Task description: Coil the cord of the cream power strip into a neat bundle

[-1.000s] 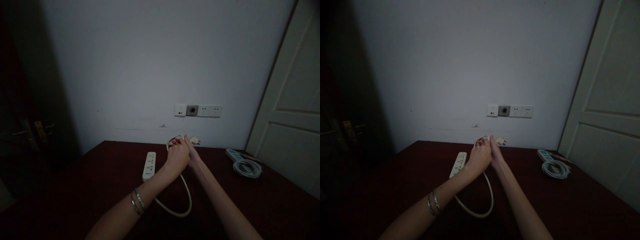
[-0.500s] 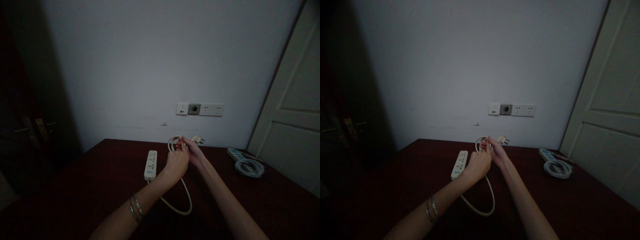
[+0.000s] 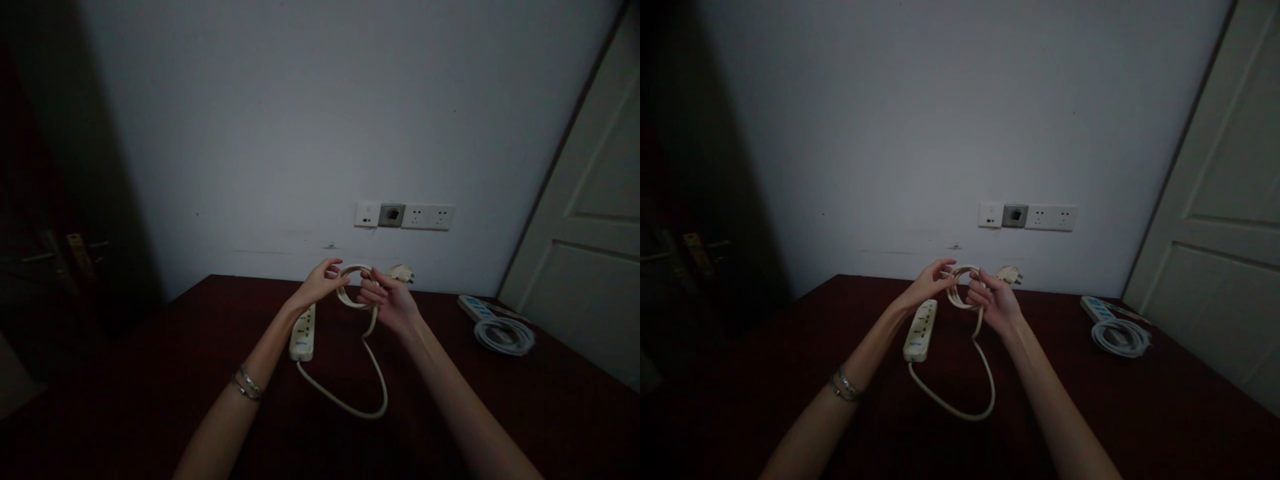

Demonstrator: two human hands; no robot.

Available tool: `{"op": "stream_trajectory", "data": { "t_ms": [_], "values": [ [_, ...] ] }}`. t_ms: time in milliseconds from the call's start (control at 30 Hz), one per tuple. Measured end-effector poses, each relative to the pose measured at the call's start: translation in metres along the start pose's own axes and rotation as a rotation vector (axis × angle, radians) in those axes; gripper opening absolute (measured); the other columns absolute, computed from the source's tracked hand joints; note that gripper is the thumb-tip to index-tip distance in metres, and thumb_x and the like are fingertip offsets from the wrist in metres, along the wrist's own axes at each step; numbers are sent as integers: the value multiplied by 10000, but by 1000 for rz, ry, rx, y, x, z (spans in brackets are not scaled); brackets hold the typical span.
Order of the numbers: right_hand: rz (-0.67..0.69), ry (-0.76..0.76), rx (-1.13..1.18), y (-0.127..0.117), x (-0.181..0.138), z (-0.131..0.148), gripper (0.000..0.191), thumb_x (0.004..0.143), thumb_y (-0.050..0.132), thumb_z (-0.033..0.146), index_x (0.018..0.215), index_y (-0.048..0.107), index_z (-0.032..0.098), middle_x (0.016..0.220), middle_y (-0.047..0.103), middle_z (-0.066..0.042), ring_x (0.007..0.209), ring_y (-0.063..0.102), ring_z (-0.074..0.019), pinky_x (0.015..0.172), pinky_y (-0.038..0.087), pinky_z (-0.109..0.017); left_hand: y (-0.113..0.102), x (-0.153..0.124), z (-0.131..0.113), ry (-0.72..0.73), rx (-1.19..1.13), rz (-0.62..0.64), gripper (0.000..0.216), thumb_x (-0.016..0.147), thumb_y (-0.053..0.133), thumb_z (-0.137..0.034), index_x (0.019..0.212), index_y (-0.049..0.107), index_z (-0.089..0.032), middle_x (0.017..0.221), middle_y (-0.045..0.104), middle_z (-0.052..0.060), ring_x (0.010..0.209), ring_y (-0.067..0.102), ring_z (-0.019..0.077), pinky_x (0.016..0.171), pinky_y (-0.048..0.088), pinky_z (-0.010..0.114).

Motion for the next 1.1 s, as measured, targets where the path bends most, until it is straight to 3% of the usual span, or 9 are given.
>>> {"op": "stream_trajectory", "data": {
  "t_ms": [67, 200, 300, 467, 667, 800, 933, 1100],
  "values": [
    [42, 4, 5, 3, 0, -2, 161, 864, 455, 225, 783, 550, 124, 403, 235, 104, 319, 216, -35, 434, 337, -170, 2, 2, 9, -40, -57, 7, 505, 609, 712, -215, 1076, 539, -129, 824, 562, 33, 683, 523, 107, 611, 401, 220],
    [102, 18, 7, 6, 1, -6, 258, 896, 411, 281, 761, 551, 110, 394, 205, 110, 312, 171, -31, 424, 301, -171, 20, 1, 20, -124, -309, 207, 268, 647, 681, -239, 843, 590, -80, 632, 577, 20, 567, 535, 101, 593, 409, 240],
    [113, 38, 24, 4, 3, -10, 372, 909, 371, 385, 731, 551, 112, 380, 190, 113, 307, 146, -27, 416, 282, -170, 28, -2, 25, -174, -569, 280, 180, 672, 668, -232, 694, 544, -103, 492, 503, -31, 455, 479, 73, 547, 403, 234],
    [126, 68, 21, 2, 6, -15, 425, 899, 362, 444, 652, 522, 139, 344, 139, 124, 293, 83, -25, 396, 256, -163, 38, -8, 29, -273, -880, 365, 240, 785, 579, -286, 621, 491, -135, 343, 294, -107, 307, 252, 21, 448, 343, 186],
    [164, 59, -56, 4, 7, -17, 347, 888, 380, 327, 650, 552, 142, 306, 141, 120, 280, 72, -32, 372, 221, -165, 45, -11, 25, -366, -922, 419, 484, 860, 427, -451, 476, 364, -164, 289, 236, -94, 248, 187, 26, 363, 268, 184],
    [149, 43, -124, 8, 6, -18, 296, 870, 397, 283, 691, 577, 131, 315, 210, 108, 289, 125, -34, 385, 244, -167, 45, -10, 21, -402, -859, 398, 548, 836, 465, -449, 405, 248, -189, 274, 243, -78, 248, 222, 37, 374, 314, 205],
    [124, 35, -142, 10, 7, -21, 190, 818, 478, 245, 694, 560, 126, 409, 338, 73, 372, 302, -43, 478, 338, -182, 42, -7, 23, -402, -820, 329, 571, 798, 508, -465, 384, 220, -198, 273, 255, -69, 264, 260, 47, 382, 336, 216],
    [159, 62, -145, 8, 11, -26, 156, 783, 516, 236, 692, 562, 117, 459, 342, 58, 427, 349, -56, 477, 326, -191, 38, -8, 28, -422, -836, 195, 559, 768, 551, -431, 407, 190, -204, 275, 215, -89, 249, 193, 29, 324, 243, 188]
  ]
}}
Point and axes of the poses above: each hand's wrist, its own x-axis towards the middle knuckle, its own y-axis out of the palm, z = x × y, the point moved 7 cm from there along x, towards the middle knuckle
